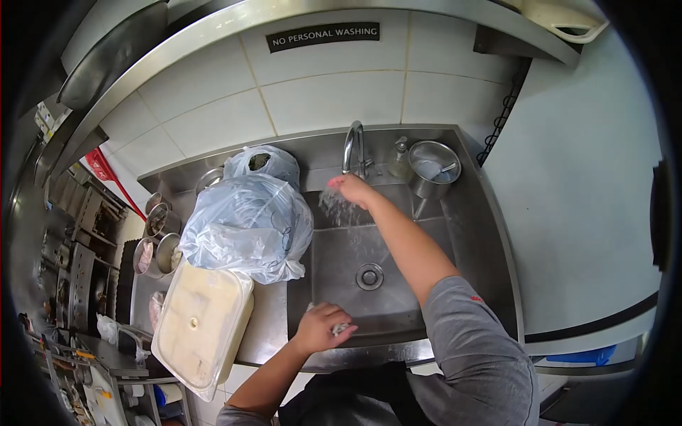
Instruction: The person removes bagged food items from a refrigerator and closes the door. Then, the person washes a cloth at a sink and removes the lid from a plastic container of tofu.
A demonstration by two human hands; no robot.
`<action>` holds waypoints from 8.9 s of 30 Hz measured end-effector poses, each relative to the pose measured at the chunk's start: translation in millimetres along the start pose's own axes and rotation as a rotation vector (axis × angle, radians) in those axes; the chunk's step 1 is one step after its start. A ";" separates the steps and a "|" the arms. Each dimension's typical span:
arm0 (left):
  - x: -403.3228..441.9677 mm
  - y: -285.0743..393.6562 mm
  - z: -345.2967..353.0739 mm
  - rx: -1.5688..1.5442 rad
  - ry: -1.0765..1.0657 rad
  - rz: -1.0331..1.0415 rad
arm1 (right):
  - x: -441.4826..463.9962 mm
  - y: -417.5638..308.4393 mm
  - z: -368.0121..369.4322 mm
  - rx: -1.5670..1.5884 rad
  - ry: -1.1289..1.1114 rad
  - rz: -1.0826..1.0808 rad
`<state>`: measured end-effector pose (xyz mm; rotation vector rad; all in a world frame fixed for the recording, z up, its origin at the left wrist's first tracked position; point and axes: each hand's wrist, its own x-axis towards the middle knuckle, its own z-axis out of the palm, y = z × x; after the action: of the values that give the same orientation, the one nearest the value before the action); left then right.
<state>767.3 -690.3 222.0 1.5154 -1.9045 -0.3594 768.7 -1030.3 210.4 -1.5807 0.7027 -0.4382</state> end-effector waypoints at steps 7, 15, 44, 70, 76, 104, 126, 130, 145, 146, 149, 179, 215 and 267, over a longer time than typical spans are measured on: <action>-10.5 4.4 11.7 -0.349 -0.059 -0.267 | 16.3 27.3 2.8 0.214 0.131 -0.026; -7.1 -33.1 8.5 -1.468 0.205 -0.976 | 21.7 19.7 26.1 0.178 0.381 -0.001; 194.3 -186.5 39.0 0.122 0.516 -0.649 | 5.7 37.0 5.7 0.089 0.429 -0.109; 170.3 -117.8 21.5 -1.941 0.326 -0.626 | -63.9 29.0 53.3 -0.356 0.480 -0.582; 182.4 -111.8 36.5 -1.618 0.495 -0.901 | -117.2 5.3 35.7 0.252 0.267 -0.131; 34.2 -102.4 117.6 -0.443 -0.087 -1.022 | -128.4 122.0 110.7 -0.225 0.034 0.169; -97.8 -33.1 -1.2 -0.080 0.408 -1.006 | 44.2 124.3 32.5 -0.090 0.520 -0.198; -168.8 -3.2 -27.7 0.122 0.343 -0.994 | 102.2 141.5 -48.6 -0.519 0.967 -0.211; -210.2 7.9 -47.7 0.266 0.507 -0.947 | -58.1 171.7 43.5 -0.687 0.630 -0.436; -192.2 1.0 -44.4 0.211 0.531 -0.974 | -101.4 162.4 82.6 -0.456 0.400 -0.252; -139.7 -13.4 -39.5 -0.042 0.453 -0.877 | -211.6 119.1 175.1 0.255 -0.193 -0.081; -279.3 -179.6 -237.3 0.537 0.054 -0.339 | -462.4 85.0 212.6 0.786 0.958 0.205; -269.2 -122.1 -299.3 0.295 0.113 -0.344 | -448.6 76.1 228.3 0.750 0.922 0.090; -630.3 -282.9 -479.2 -1.333 1.025 -0.716 | -465.8 82.6 219.0 0.455 0.912 0.269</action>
<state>1355.9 -90.1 202.9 0.9564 -0.0802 -0.7478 551.4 -559.7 155.2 -0.7867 1.3658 -1.0535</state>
